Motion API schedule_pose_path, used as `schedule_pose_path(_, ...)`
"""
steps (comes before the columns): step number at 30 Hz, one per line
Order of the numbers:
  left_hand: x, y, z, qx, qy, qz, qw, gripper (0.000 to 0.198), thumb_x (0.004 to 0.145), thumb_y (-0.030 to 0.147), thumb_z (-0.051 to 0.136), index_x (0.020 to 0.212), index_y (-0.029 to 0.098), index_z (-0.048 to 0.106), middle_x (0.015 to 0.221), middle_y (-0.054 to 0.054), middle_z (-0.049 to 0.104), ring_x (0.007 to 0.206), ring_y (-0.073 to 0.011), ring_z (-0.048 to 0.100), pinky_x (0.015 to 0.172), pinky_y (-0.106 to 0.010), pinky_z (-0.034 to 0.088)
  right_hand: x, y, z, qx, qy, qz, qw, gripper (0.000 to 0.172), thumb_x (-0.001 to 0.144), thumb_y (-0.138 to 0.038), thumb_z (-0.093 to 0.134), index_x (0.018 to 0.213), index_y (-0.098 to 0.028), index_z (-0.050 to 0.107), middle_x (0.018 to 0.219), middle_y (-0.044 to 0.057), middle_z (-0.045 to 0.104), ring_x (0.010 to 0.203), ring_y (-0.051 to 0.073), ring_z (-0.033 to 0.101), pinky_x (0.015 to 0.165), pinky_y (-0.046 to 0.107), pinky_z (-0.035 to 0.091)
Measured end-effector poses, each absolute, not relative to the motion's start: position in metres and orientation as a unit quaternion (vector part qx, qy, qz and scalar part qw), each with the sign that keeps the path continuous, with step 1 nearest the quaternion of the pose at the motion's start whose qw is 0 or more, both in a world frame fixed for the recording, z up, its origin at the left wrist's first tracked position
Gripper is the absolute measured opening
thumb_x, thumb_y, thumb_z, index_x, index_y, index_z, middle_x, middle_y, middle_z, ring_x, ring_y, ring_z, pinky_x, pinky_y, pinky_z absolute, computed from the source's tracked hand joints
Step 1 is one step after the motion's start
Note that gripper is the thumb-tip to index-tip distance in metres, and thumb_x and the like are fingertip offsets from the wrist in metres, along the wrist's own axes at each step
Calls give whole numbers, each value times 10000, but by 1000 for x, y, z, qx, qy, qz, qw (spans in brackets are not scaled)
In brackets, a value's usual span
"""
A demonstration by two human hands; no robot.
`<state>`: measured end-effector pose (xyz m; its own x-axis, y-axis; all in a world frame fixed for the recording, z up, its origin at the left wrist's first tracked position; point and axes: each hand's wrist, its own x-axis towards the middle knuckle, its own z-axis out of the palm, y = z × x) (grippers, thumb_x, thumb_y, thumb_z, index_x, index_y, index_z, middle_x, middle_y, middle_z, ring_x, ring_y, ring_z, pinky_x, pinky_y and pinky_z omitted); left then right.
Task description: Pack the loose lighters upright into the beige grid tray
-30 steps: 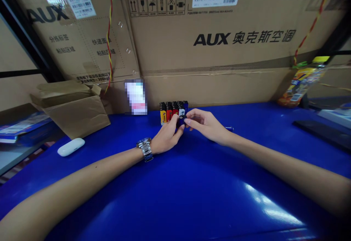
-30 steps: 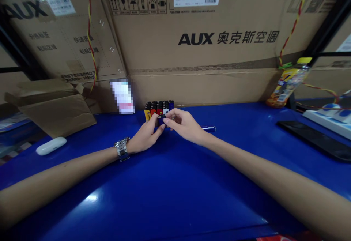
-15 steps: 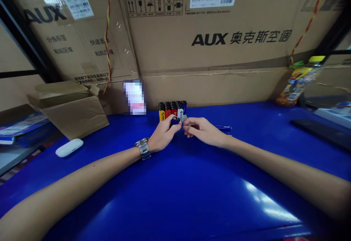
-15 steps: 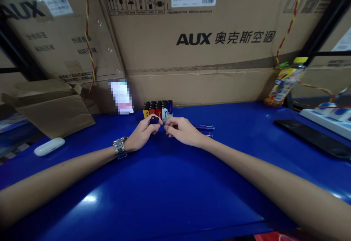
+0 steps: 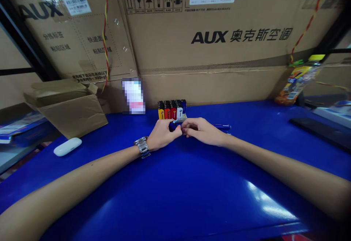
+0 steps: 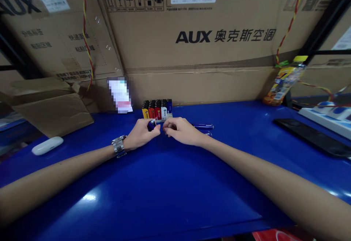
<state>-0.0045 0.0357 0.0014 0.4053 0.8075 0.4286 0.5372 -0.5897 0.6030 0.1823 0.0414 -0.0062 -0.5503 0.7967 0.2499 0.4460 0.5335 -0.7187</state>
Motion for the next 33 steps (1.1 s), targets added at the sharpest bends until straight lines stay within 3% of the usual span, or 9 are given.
schedule_pose_path(13,-5,35,3,821,406,357,181,395,798,404,478,500,170,367,487,56,315,484,-77,252,455,-236,181,183,40,-4,-373,-836,288,280,116,811,-186,482,821,-170,596,690,10,620,634,130,564,613,286,430)
schedule_pose_path(20,-5,36,2,809,425,370,164,285,731,272,503,507,174,356,485,62,308,479,-72,245,450,-235,179,183,41,-6,-367,-829,309,287,104,793,-163,489,830,-171,585,731,16,637,654,128,578,621,287,443)
schedule_pose_path(33,-3,36,2,810,423,376,154,290,737,280,493,504,177,355,478,62,319,471,-72,251,450,-236,182,182,40,-6,-367,-826,311,292,114,778,-146,485,823,-174,586,739,16,642,661,130,585,625,286,451)
